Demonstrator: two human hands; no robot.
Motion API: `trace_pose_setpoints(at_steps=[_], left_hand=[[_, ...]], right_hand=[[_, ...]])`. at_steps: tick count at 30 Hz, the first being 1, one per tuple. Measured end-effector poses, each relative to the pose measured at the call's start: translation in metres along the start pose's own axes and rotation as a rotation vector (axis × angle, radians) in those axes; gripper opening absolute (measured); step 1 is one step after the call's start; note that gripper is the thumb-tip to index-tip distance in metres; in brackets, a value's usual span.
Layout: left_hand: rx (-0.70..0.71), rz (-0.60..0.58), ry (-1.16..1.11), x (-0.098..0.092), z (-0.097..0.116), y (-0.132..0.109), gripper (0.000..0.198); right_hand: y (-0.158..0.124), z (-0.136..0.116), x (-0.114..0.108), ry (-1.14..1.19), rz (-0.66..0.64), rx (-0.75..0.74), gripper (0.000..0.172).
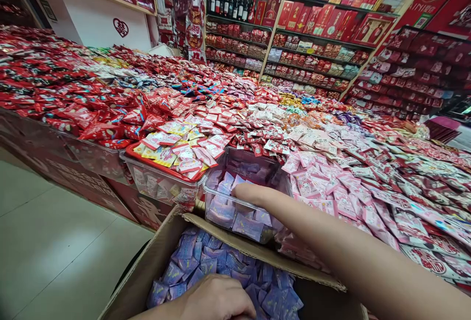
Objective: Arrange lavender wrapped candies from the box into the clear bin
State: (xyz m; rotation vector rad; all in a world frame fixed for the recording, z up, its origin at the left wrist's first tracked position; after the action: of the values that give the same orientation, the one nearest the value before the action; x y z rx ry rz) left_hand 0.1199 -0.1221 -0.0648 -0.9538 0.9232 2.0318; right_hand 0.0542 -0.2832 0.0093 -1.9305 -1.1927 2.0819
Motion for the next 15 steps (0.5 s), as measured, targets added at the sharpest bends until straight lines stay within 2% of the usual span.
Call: trace_pose_setpoints(at_steps=[8, 15], left_hand=[[-0.007, -0.035, 0.01, 0.0028, -0.0005, 0.0008, 0.013], [0.03, -0.07, 0.023, 0.0068, -0.0019, 0.0013, 0.012]], right_hand=[[-0.0027, 0.0028, -0.0001, 0.175, -0.25, -0.049, 0.026], [-0.0022, 0.0076, 0.0046, 0.396, -0.436, -0.004, 0.032]])
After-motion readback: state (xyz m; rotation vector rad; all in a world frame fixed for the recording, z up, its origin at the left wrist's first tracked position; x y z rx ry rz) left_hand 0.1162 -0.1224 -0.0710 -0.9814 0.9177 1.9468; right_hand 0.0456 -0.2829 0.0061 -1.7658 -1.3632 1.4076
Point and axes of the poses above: each hand's wrist, its own y-axis towards the middle knuckle, its own x-axis out of the palm, z = x × y, the point moved 1 cm from there along y, towards the middle knuckle, and after that the axes turned 10 degrees about x, right-handed, at the moved point
